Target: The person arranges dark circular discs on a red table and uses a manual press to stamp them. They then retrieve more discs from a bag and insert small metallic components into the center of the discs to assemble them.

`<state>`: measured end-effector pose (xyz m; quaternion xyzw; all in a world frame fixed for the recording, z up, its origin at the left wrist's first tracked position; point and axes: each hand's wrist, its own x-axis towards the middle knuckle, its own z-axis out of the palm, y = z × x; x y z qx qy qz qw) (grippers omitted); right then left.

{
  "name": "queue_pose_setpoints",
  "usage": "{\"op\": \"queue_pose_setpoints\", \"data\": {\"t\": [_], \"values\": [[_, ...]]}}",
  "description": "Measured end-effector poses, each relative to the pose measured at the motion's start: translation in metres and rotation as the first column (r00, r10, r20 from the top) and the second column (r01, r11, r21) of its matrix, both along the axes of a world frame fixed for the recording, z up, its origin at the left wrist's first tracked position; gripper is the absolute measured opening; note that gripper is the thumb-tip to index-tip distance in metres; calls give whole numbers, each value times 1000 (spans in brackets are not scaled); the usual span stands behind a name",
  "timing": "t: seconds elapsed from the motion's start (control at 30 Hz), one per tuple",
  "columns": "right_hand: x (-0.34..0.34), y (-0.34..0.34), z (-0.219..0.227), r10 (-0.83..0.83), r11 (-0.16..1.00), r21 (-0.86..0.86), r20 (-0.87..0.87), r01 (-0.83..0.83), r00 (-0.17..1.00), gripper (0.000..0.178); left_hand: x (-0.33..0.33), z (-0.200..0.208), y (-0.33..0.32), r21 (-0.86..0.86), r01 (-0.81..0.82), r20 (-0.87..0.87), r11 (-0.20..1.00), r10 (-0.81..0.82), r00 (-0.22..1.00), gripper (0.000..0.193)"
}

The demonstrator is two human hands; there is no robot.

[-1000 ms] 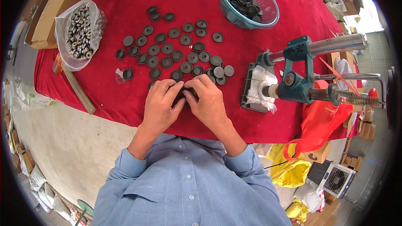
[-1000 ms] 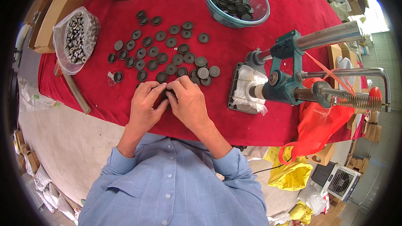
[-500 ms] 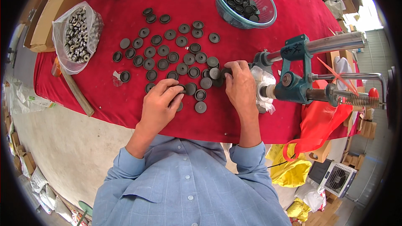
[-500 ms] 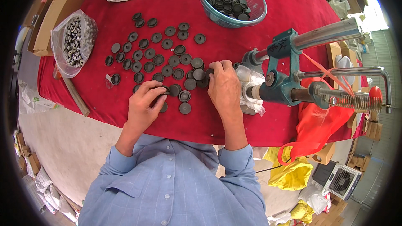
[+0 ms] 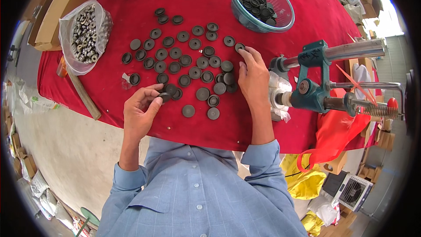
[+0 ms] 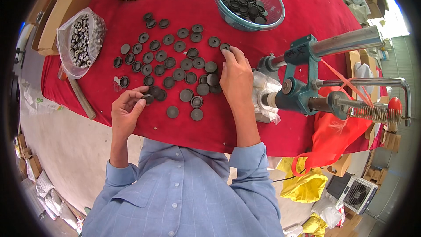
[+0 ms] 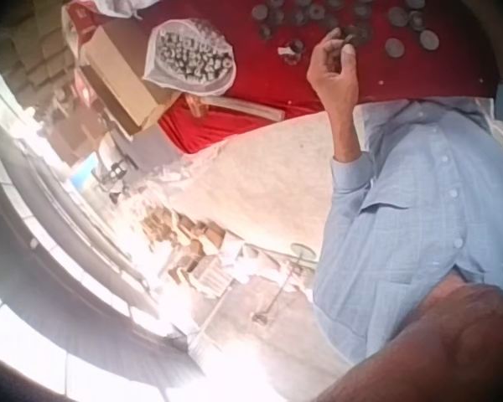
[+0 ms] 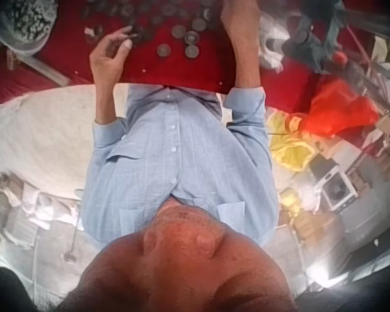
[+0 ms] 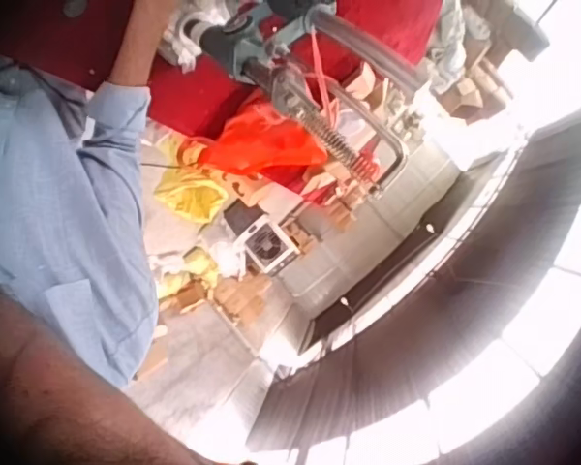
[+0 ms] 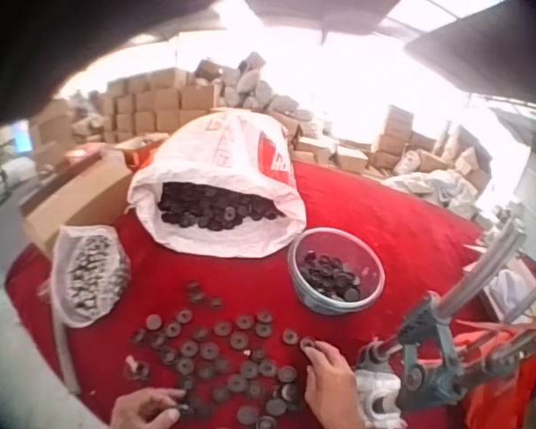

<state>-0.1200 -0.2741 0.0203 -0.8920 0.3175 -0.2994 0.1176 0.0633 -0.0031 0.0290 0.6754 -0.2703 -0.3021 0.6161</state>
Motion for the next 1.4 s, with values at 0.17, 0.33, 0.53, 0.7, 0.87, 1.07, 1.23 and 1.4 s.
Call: {"op": "queue_pose_setpoints", "data": {"t": [0.17,0.33,0.53,0.7,0.87,1.07,1.23,1.4], "values": [[7,17,14,58,970,240,-45,-45,997,31,14,0,16,71,-16,52,997,12,999,10],[9,13,10,36,929,369,-70,-8,997,28,15,14,21,149,-76,613,986,-32,790,15],[6,8,25,10,840,543,13,-15,1000,19,13,5,30,260,-124,794,958,-139,592,20],[-8,3,28,-88,884,464,53,54,995,15,3,9,22,177,-127,757,976,-53,651,23],[-25,3,7,2,999,43,-65,1,998,19,-31,17,-25,165,69,717,984,-168,677,31],[-21,39,34,73,893,449,-91,-25,993,28,-48,1,-62,254,166,739,953,-302,603,43],[-21,42,23,86,913,405,-56,-56,995,25,-47,-1,-69,239,197,745,951,-310,591,38],[-25,45,35,58,849,525,23,-61,998,21,-43,-5,-67,139,198,664,970,-240,709,27]]}}
